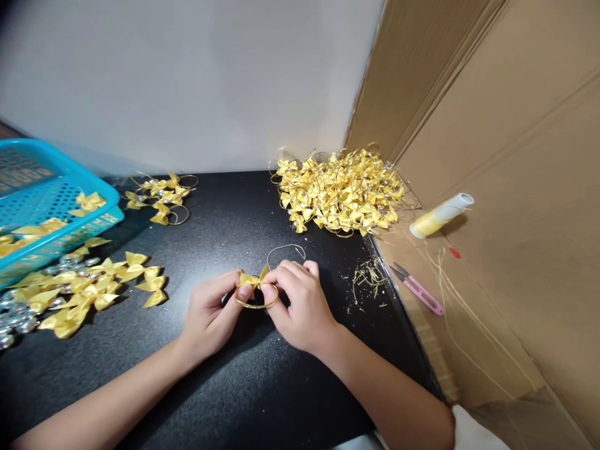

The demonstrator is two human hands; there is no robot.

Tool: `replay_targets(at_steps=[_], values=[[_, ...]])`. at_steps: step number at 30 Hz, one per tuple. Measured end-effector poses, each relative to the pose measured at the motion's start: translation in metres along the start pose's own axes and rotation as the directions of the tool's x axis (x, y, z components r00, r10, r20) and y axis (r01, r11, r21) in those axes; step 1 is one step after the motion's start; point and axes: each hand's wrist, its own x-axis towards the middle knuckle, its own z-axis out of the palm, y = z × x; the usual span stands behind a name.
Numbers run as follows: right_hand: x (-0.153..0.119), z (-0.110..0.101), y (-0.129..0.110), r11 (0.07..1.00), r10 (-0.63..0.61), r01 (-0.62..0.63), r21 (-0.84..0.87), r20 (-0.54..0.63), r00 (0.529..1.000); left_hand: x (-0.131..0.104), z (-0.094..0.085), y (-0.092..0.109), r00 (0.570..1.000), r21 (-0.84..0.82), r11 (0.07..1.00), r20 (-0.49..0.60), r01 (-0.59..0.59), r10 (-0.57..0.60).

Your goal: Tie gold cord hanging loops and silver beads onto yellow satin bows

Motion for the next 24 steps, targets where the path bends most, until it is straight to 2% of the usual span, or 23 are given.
replay_targets(at_steps=[12, 19, 24], values=[[-0.0014, 0.0033, 0.0008, 0.998, -0.022, 0.018, -0.064, -0.058, 0.998, -0.0014, 0.0013, -0.0029, 0.999, 0.008, 1.000, 0.045, -0.003, 0.003], [0.0013, 0.0019, -0.0014, 0.998, 0.018, -0.010, 0.057, -0.135, 0.991, -0.0008, 0.0015, -0.0022, 0.999, -0.012, 0.999, 0.015, 0.036, -0.035], [0.0000, 0.0032, -0.0013, 0.992, 0.057, -0.047, 0.115, -0.086, 0.995, -0.0009, 0.0004, -0.0038, 0.996, -0.081, 0.995, 0.071, 0.061, -0.056]])
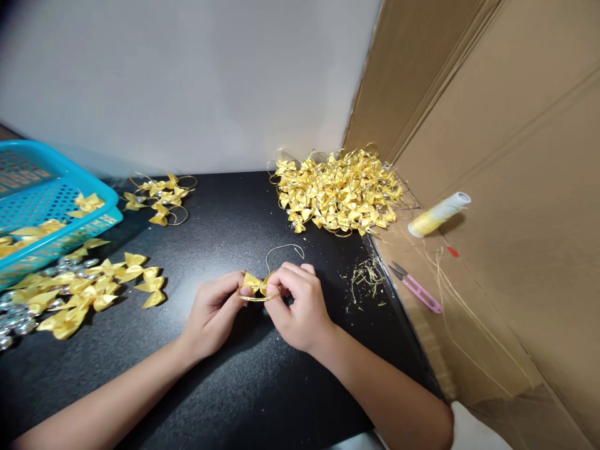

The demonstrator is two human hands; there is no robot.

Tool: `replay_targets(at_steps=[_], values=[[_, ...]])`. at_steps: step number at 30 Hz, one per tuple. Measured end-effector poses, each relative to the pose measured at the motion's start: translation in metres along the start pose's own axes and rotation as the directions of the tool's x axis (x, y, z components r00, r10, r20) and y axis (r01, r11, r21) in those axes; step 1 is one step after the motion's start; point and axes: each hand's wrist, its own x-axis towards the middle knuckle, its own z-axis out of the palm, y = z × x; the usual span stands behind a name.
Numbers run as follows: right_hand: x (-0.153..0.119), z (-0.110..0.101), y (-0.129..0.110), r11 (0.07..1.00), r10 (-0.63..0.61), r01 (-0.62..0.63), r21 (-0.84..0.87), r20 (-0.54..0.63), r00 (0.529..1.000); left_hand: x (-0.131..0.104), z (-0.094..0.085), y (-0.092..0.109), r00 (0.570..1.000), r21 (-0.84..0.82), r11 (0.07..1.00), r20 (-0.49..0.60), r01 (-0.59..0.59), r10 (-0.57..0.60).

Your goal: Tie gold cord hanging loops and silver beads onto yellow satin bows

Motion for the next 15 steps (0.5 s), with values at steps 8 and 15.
replay_targets(at_steps=[8, 15], values=[[-0.0029, 0.0002, -0.0008, 0.995, -0.069, 0.071, -0.071, 0.033, 0.997, -0.0007, -0.0008, 0.0003, 0.999, 0.041, 0.998, -0.005, -0.052, 0.053], [-0.0050, 0.0032, 0.0033, 0.962, -0.204, 0.192, -0.194, -0.045, 0.978, -0.0004, 0.0014, -0.0019, 0.931, 0.158, 0.969, -0.283, -0.191, 0.229]])
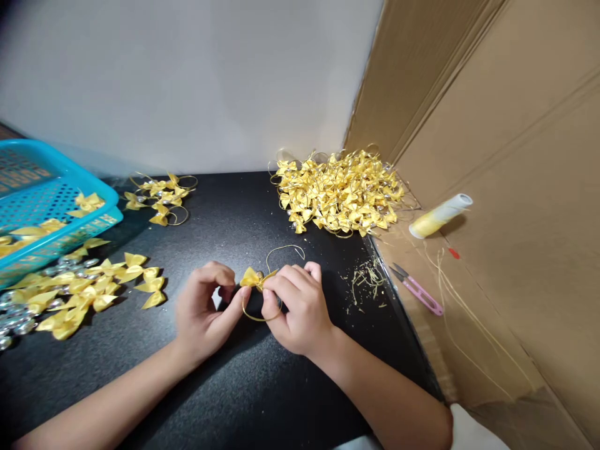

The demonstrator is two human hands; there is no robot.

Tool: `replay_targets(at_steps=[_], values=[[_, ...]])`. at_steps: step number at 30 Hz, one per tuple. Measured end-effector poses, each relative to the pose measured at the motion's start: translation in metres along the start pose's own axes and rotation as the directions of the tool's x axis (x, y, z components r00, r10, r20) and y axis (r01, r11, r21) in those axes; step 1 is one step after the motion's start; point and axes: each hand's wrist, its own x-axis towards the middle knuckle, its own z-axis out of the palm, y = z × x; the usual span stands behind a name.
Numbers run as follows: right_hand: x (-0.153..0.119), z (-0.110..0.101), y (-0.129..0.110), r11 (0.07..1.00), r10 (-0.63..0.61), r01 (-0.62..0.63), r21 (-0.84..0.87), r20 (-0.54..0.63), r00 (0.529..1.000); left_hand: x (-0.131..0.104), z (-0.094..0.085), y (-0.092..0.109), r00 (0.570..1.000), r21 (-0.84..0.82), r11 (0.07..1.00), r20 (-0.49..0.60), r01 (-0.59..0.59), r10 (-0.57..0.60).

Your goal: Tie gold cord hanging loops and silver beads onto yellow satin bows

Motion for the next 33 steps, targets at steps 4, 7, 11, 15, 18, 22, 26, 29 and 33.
replay_targets(at_steps=[4, 7, 11, 15, 18, 22, 26, 29, 33], values=[[-0.001, 0.000, 0.001, 1.000, -0.012, 0.011, -0.023, -0.019, 1.000, 0.003, -0.002, 0.004, 0.988, 0.088, 0.985, -0.034, -0.146, 0.149], [-0.001, 0.000, 0.000, 0.999, -0.013, 0.012, -0.033, -0.030, 0.999, 0.004, -0.003, 0.008, 0.991, 0.110, 0.985, 0.008, -0.131, 0.131], [-0.002, 0.001, -0.001, 0.999, -0.008, 0.006, -0.040, -0.033, 0.999, 0.004, -0.003, 0.008, 0.993, 0.084, 0.990, 0.021, -0.115, 0.113], [-0.003, 0.003, -0.002, 1.000, 0.022, -0.023, -0.022, -0.034, 0.999, 0.002, -0.003, 0.007, 0.991, 0.047, 0.991, 0.041, -0.129, 0.127], [-0.004, 0.005, -0.002, 0.999, 0.048, -0.048, -0.003, -0.046, 0.998, 0.001, -0.004, 0.006, 0.989, 0.034, 0.989, 0.052, -0.141, 0.139], [-0.004, 0.005, -0.002, 0.996, 0.083, -0.082, 0.031, -0.039, 0.996, 0.000, -0.004, 0.004, 0.988, 0.041, 0.989, 0.068, -0.142, 0.139], [-0.003, 0.003, -0.004, 0.994, 0.093, -0.094, 0.062, 0.019, 0.995, -0.001, -0.004, 0.000, 0.987, 0.064, 0.987, 0.072, -0.148, 0.144], [-0.001, 0.001, -0.006, 0.989, 0.109, -0.115, 0.097, 0.065, 0.992, -0.002, -0.005, -0.003, 0.982, 0.088, 0.981, 0.087, -0.174, 0.167], [0.000, 0.002, -0.005, 0.969, 0.179, -0.190, 0.155, 0.083, 0.980, -0.002, -0.005, -0.007, 0.972, 0.131, 0.968, 0.123, -0.216, 0.200]])
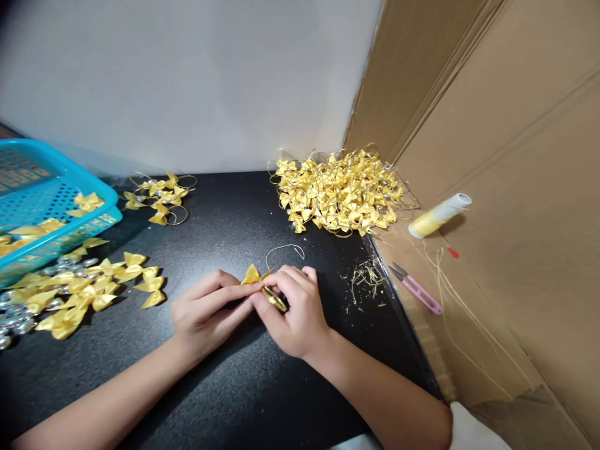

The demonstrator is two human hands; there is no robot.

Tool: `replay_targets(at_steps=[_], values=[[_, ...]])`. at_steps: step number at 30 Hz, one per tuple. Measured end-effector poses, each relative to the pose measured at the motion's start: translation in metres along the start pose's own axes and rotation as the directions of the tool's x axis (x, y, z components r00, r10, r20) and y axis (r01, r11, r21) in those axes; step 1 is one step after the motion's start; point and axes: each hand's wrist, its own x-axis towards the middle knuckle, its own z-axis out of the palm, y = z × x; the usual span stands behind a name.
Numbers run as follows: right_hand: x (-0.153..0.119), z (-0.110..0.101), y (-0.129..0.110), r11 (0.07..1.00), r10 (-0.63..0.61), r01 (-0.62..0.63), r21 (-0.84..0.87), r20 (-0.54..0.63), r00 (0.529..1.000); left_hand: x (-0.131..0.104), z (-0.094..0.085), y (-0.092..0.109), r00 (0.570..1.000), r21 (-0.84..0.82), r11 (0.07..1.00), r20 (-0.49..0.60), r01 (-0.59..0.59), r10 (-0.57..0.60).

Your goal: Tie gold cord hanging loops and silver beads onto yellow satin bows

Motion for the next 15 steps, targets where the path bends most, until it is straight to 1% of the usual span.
replay_targets(at_steps=[4, 7, 9, 12, 15], values=[[0.000, 0.002, 0.003, 1.000, 0.023, -0.023, 0.018, -0.016, 1.000, 0.005, 0.000, 0.003, 1.000, -0.016, 1.000, -0.020, 0.022, -0.022], [0.000, 0.003, 0.004, 1.000, 0.024, -0.023, 0.011, -0.047, 0.999, 0.010, -0.001, 0.008, 0.993, -0.055, 0.994, -0.070, 0.089, -0.093], [0.000, 0.003, 0.004, 1.000, 0.027, -0.027, 0.004, -0.056, 0.998, 0.013, -0.002, 0.011, 0.987, -0.057, 0.989, -0.077, 0.137, -0.141], [0.000, 0.003, 0.003, 1.000, 0.017, -0.017, -0.012, -0.055, 0.998, 0.016, -0.004, 0.013, 0.979, -0.050, 0.978, -0.026, 0.203, -0.204], [0.000, 0.004, 0.002, 0.999, -0.013, 0.010, -0.049, -0.047, 0.999, 0.018, -0.005, 0.014, 0.971, -0.038, 0.970, 0.027, 0.239, -0.238]])
